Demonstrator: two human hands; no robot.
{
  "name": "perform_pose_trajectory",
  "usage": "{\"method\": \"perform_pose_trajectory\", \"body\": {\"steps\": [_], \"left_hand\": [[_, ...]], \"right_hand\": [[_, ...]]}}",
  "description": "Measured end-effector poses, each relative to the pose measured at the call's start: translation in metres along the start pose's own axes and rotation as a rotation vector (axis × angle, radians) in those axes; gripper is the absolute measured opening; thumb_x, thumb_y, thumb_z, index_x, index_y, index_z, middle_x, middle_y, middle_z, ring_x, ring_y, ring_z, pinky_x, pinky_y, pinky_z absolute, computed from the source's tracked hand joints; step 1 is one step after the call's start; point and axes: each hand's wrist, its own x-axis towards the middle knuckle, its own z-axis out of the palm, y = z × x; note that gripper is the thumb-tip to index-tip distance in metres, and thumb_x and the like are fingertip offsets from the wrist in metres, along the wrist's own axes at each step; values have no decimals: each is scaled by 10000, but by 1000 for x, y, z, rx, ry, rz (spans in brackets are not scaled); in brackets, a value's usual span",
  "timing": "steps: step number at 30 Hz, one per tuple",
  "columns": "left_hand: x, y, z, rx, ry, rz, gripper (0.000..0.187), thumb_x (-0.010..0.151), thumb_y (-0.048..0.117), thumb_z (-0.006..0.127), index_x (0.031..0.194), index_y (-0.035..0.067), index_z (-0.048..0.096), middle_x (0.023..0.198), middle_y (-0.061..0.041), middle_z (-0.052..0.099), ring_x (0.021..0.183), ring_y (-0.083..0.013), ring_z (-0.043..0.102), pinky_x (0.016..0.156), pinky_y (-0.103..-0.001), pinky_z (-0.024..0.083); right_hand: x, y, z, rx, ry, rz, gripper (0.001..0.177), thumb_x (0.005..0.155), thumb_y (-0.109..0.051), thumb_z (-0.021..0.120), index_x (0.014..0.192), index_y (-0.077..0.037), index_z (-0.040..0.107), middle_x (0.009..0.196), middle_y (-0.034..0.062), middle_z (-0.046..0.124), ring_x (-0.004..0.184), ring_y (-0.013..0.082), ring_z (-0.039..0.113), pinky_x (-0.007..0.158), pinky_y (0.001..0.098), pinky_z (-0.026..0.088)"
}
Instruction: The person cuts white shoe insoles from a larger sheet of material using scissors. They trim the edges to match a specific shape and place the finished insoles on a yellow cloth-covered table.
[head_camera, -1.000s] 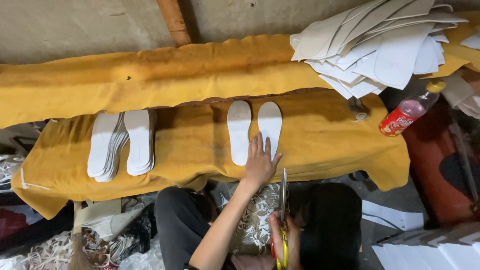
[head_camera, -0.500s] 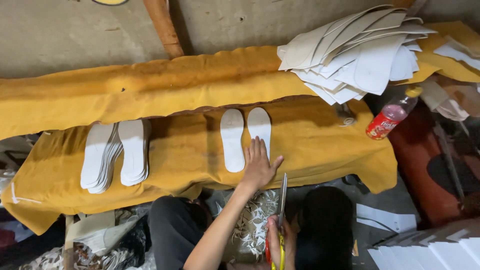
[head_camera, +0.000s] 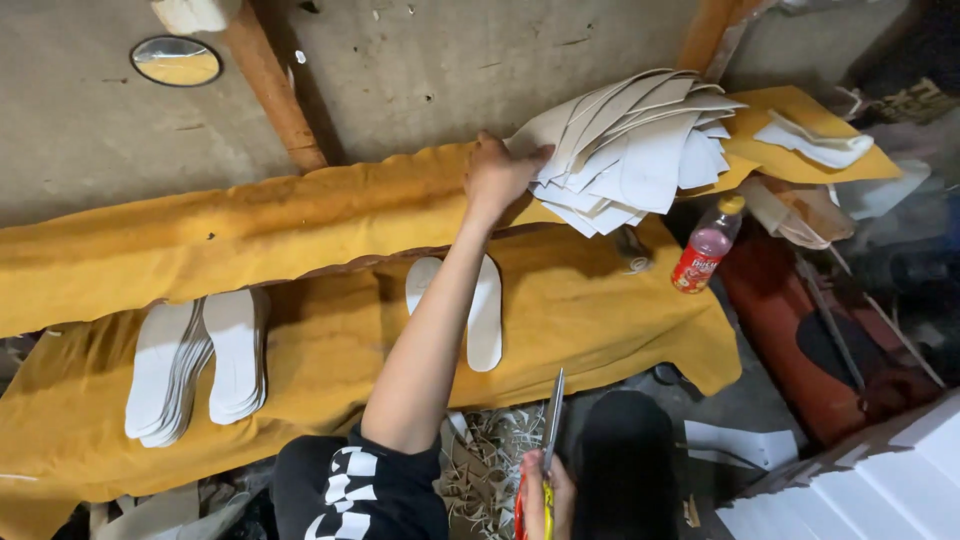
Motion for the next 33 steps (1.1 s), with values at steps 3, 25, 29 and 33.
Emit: {"method": "perform_pose_trajectory", "body": {"steps": [3,25,29,33], "left_hand": [[0,-11,1,-311,25,28,525,686,362,827,964,44,515,1016,-87,585,941,-238,586,722,-417,458],[-376,-160,-203,-712,-225,25,263,872,120,777,1094,88,642,964,-101,796,751,-186,687,578,-317,549],[-366,-174,-163,-802,-313,121,288,841,111,818,1098,53,704,946,-42,739,754,-118,632,596,-241,488],[-374,-169,-112,-1071,-123,-87,386,861,6,774,1220,41,635,929,-74,720,789,-126,654,693,-261,526]], "right_hand": [[-12,-13,0,-41,-17,12,307,945,-316,706,897,-13,719,582,29,513,437,117,415,391,277,297],[-47,-114,-31,98,-88,-631,315,971,-274,576,1094,14,533,1059,248,667,487,181,470,481,277,426],[-89,-130,-17,-68,-613,-456,301,940,-325,657,1050,-53,592,1259,318,671,500,72,483,418,184,385],[-135,-148,14,-214,-637,18,651,735,-351,823,1273,-11,687,1215,147,792,1122,221,728,940,345,556]]}}
